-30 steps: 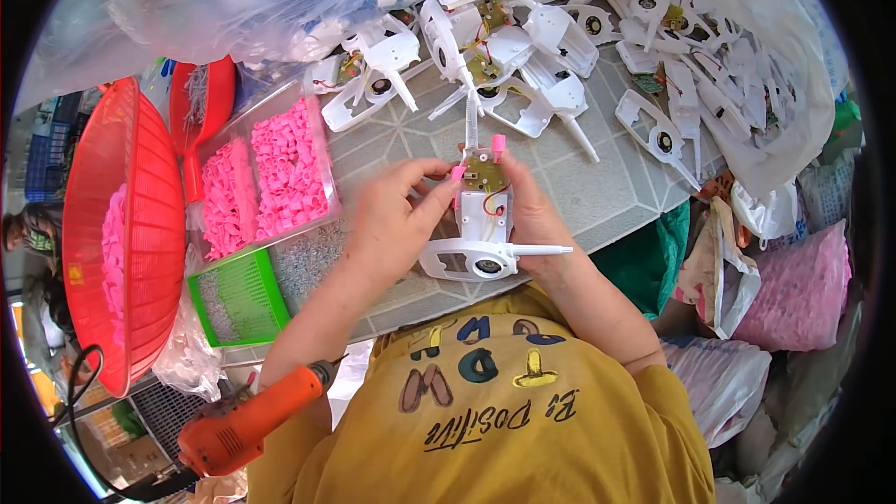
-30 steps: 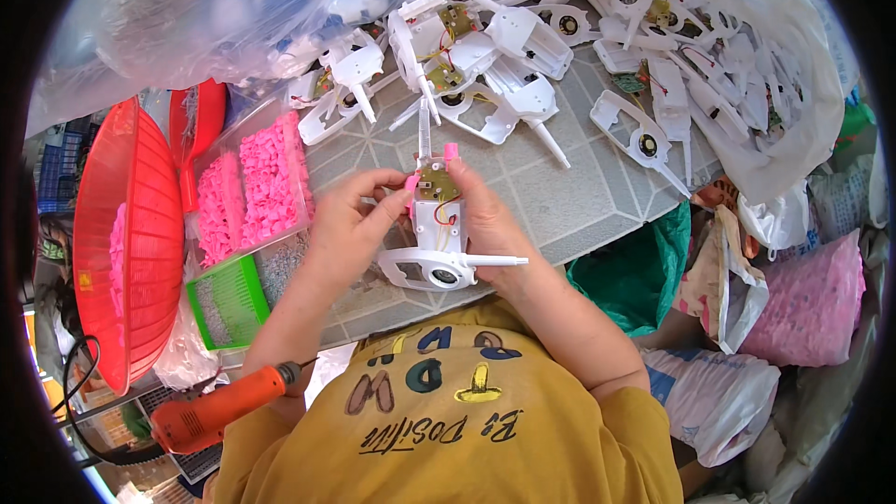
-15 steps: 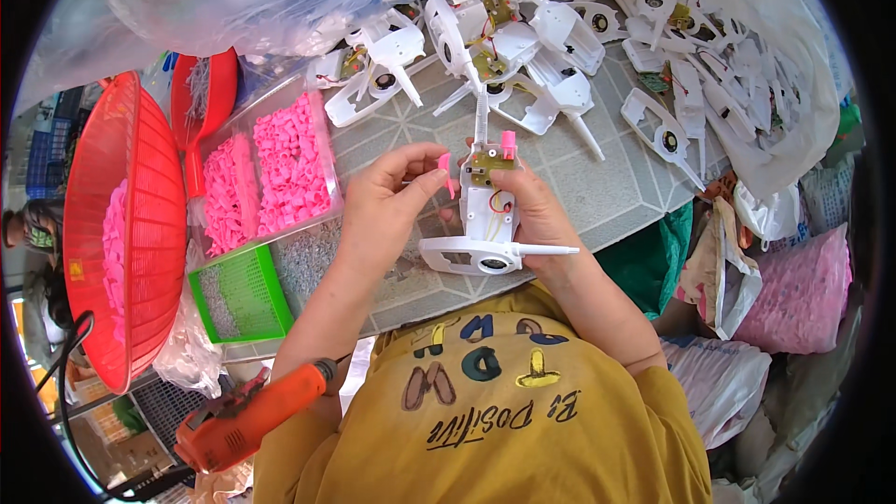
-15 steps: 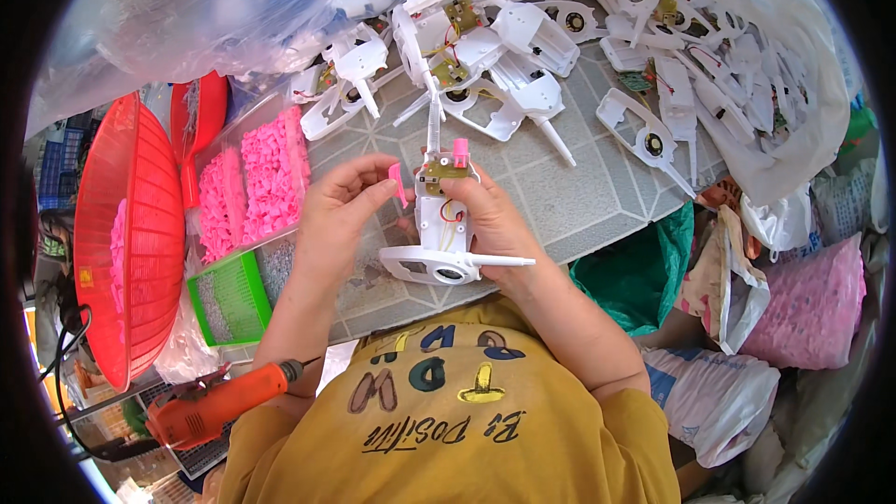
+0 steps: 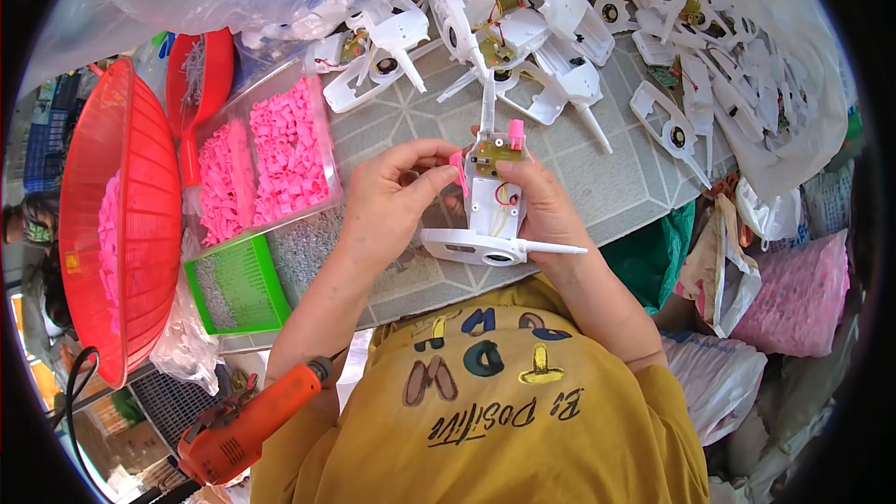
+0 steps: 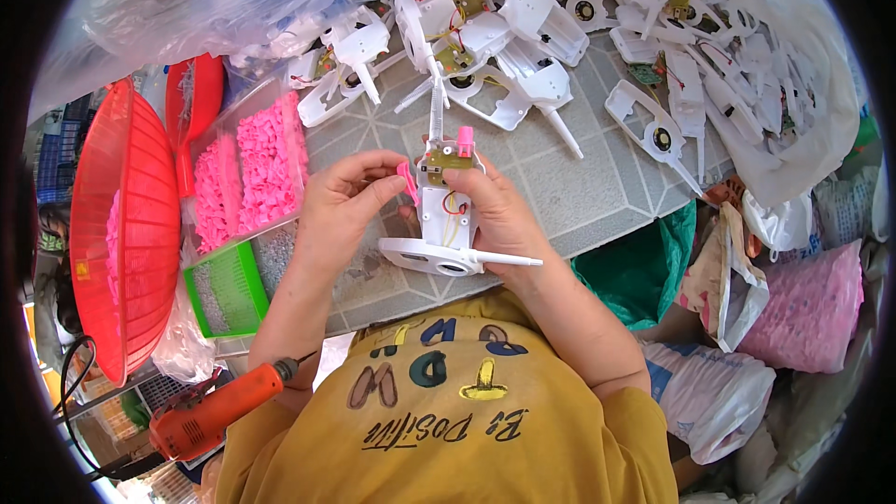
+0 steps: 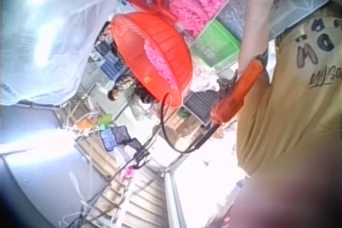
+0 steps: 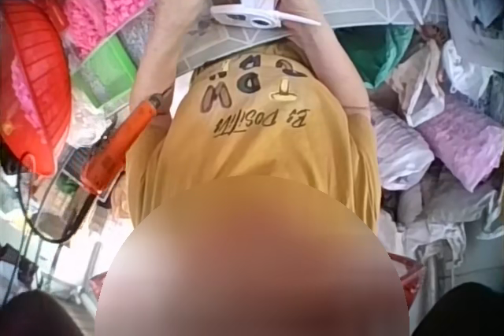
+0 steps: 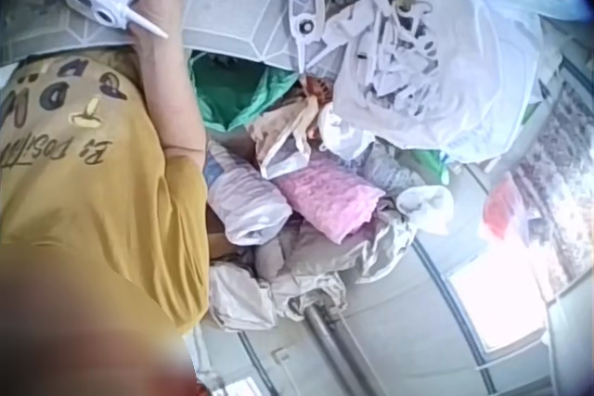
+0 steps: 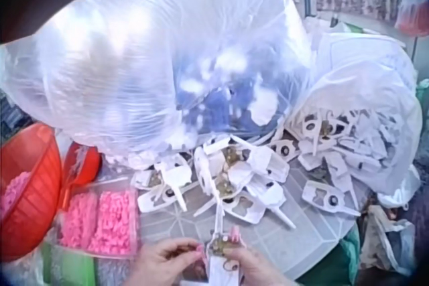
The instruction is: Assembling small toy walkie-talkie components by attaching pink pieces and screws.
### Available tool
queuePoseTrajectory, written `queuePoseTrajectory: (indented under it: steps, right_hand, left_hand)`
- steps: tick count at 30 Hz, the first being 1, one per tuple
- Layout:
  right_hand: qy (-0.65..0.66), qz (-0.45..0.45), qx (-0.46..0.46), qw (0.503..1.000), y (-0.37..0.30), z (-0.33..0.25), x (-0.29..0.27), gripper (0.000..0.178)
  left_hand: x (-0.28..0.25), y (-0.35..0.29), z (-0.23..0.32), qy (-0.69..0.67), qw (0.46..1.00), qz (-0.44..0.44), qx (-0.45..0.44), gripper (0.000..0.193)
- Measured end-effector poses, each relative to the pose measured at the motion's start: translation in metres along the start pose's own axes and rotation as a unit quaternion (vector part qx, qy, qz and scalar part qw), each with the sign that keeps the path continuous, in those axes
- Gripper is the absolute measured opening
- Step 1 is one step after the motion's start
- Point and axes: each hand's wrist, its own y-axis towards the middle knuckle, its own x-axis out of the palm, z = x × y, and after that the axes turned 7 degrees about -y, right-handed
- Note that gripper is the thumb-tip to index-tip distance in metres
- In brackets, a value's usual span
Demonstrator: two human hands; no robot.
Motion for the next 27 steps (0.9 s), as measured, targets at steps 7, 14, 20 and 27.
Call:
queuePoseTrajectory:
  steps: [7,14,20,27]
  right_hand:
    - [-0.014,-0.001,-0.002,1.000,-0.001,-0.001,0.001,0.042]
    - [-0.043,-0.005,-0.024,0.999,-0.004,-0.003,0.007,0.040]
    - [-0.043,-0.001,-0.010,0.999,-0.005,-0.002,0.006,0.040]
    - [-0.072,0.009,-0.021,0.997,-0.007,-0.001,0.006,0.052]
  left_hand:
    - [0.003,0.000,0.001,0.011,1.000,0.014,0.009,0.020]
    - [0.008,0.003,0.004,0.063,0.998,0.012,0.028,0.020]
    - [0.007,0.006,0.000,-0.004,1.000,0.005,-0.008,0.019]
    - [0.011,0.003,0.011,-0.012,1.000,0.017,-0.014,0.018]
